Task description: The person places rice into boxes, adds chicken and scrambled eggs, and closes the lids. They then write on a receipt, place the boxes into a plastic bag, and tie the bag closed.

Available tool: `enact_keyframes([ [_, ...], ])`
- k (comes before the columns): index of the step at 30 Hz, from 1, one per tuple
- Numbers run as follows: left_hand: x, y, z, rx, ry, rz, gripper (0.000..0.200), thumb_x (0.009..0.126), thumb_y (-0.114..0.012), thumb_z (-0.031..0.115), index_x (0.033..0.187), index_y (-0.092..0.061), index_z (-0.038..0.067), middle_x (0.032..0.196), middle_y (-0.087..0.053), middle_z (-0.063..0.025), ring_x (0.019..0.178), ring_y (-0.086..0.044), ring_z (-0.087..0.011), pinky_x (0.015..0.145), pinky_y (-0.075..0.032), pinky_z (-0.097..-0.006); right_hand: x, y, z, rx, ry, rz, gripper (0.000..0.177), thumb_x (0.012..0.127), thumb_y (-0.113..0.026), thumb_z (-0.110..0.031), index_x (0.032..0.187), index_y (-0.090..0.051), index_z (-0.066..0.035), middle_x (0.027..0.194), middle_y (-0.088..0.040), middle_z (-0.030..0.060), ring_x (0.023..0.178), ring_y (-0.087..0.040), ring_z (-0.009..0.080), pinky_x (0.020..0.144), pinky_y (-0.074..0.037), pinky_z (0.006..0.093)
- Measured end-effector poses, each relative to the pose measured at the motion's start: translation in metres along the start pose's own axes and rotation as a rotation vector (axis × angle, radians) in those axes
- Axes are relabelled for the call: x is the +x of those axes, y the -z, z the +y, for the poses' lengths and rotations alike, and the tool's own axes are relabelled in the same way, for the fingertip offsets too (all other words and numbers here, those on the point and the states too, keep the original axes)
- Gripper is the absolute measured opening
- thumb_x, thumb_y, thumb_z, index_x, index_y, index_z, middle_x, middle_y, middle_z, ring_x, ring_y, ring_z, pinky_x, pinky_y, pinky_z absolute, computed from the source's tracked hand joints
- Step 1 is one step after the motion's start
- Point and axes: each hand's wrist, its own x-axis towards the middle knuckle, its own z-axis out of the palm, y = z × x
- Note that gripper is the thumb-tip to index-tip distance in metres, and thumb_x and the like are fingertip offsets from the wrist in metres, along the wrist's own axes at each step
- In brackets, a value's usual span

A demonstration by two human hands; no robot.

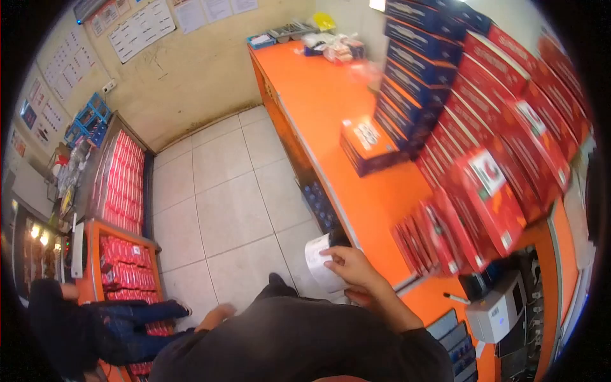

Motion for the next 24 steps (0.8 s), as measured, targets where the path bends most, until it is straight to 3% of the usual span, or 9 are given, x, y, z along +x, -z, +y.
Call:
enact_keyframes([
  [4, -0.011, 0.034, -0.127, -0.125, 0.234, 0.3, 0.039, 0.087, -0.039, 0.032, 0.092, -0.066, 0.005, 0.106, -0.06, -0.0192, 0.096, -0.058, -0.0338, 0.085, -0.044, -0.0431, 0.162, 0.011, 0.01, 0.226, 0.205, 0.25, 0.067, 0.082, -0.063, -0.014, 0.138, -0.029, -0.007, 0.122, -0.05, 0.0127, 0.105, -0.053, 0.0214, 0.08, -0.048, 0.0308],
  [8, -0.059, -0.049, -0.164, -0.739, 0.552, 0.215, 0.027, 0.082, -0.05, 0.026, 0.089, -0.067, 0.006, 0.087, -0.066, -0.0154, 0.077, -0.062, -0.0308, 0.071, -0.048, -0.0445, 0.335, 0.111, -0.006, 0.338, 0.292, 0.497, 0.055, 0.082, -0.051, -0.004, 0.135, -0.037, -0.006, 0.1, -0.051, 0.0019, 0.073, -0.043, 0.0073, 0.063, -0.041, 0.022],
  [10, -0.07, -0.018, -0.175, -0.843, 0.574, 0.191, 0.024, 0.079, -0.053, 0.025, 0.083, -0.066, 0.005, 0.085, -0.065, -0.016, 0.073, -0.062, -0.0298, 0.066, -0.048, -0.0445, 0.378, 0.139, -0.017, -0.054, 0.406, 0.715, 0.071, 0.079, -0.055, -0.001, 0.142, -0.022, -0.006, 0.13, -0.043, 0.0169, 0.098, -0.051, 0.0206, 0.082, -0.045, 0.0325],
  [12, -0.055, 0.015, -0.18, -0.683, 0.482, 0.189, 0.027, 0.077, -0.052, 0.025, 0.086, -0.067, 0.005, 0.09, -0.065, -0.0161, 0.08, -0.062, -0.032, 0.069, -0.047, -0.0446, 0.368, 0.155, -0.023, -0.76, 0.347, 0.801, 0.071, 0.075, -0.06, -0.002, 0.139, -0.028, -0.007, 0.138, -0.036, 0.0206, 0.12, -0.044, 0.035, 0.1, -0.035, 0.0404],
  [15, -0.024, 0.067, -0.192, -0.623, 0.438, 0.263, 0.028, 0.077, -0.05, 0.023, 0.087, -0.067, 0.004, 0.09, -0.065, -0.0171, 0.083, -0.061, -0.0342, 0.072, -0.046, -0.0454, 0.334, 0.148, 0.014, -0.857, -0.26, 1.072, 0.054, 0.075, -0.066, -0.013, 0.123, -0.044, 0.0, 0.119, -0.053, 0.0204, 0.108, -0.051, 0.0376, 0.091, -0.042, 0.0414],
  [16, -0.013, 0.083, -0.189, -0.643, 0.435, 0.289, 0.028, 0.077, -0.05, 0.023, 0.087, -0.067, 0.004, 0.09, -0.065, -0.0176, 0.083, -0.061, -0.0347, 0.072, -0.046, -0.0458, 0.318, 0.15, 0.051, -1.154, 0.139, 1.151, 0.04, 0.075, -0.065, -0.007, 0.11, -0.05, 0.002, 0.111, -0.054, 0.0211, 0.101, -0.053, 0.0372, 0.083, -0.042, 0.0441],
  [18, 0.001, 0.13, -0.183, -0.663, 0.261, 0.223, 0.029, 0.077, -0.048, 0.024, 0.088, -0.067, 0.004, 0.089, -0.064, -0.0189, 0.084, -0.06, -0.0359, 0.074, -0.045, -0.0459, 0.303, 0.136, 0.03, -0.877, -0.4, 0.919, 0.027, 0.073, -0.065, -0.007, 0.096, -0.054, 0.0, 0.108, -0.055, 0.0191, 0.098, -0.054, 0.0355, 0.084, -0.042, 0.0439],
  [21, 0.017, 0.228, -0.192, -0.784, 0.222, 0.181, 0.032, 0.08, -0.047, 0.027, 0.089, -0.067, 0.004, 0.091, -0.063, -0.0212, 0.086, -0.06, -0.0375, 0.076, -0.046, -0.0456, 0.314, 0.139, 0.025, -0.854, -0.449, 0.918, 0.018, 0.069, -0.064, -0.002, 0.084, -0.054, 0.0, 0.105, -0.055, 0.018, 0.096, -0.054, 0.0341, 0.085, -0.043, 0.042],
  [24, 0.028, 0.308, -0.227, -0.781, 0.302, 0.342, 0.033, 0.082, -0.048, 0.031, 0.091, -0.066, 0.004, 0.089, -0.064, -0.0208, 0.085, -0.061, -0.0358, 0.076, -0.047, -0.0436, 0.337, 0.15, 0.025, -1.184, -0.027, 0.99, 0.019, 0.07, -0.063, -0.003, 0.086, -0.058, 0.006, 0.1, -0.056, 0.0206, 0.095, -0.054, 0.0356, 0.085, -0.042, 0.0419],
])
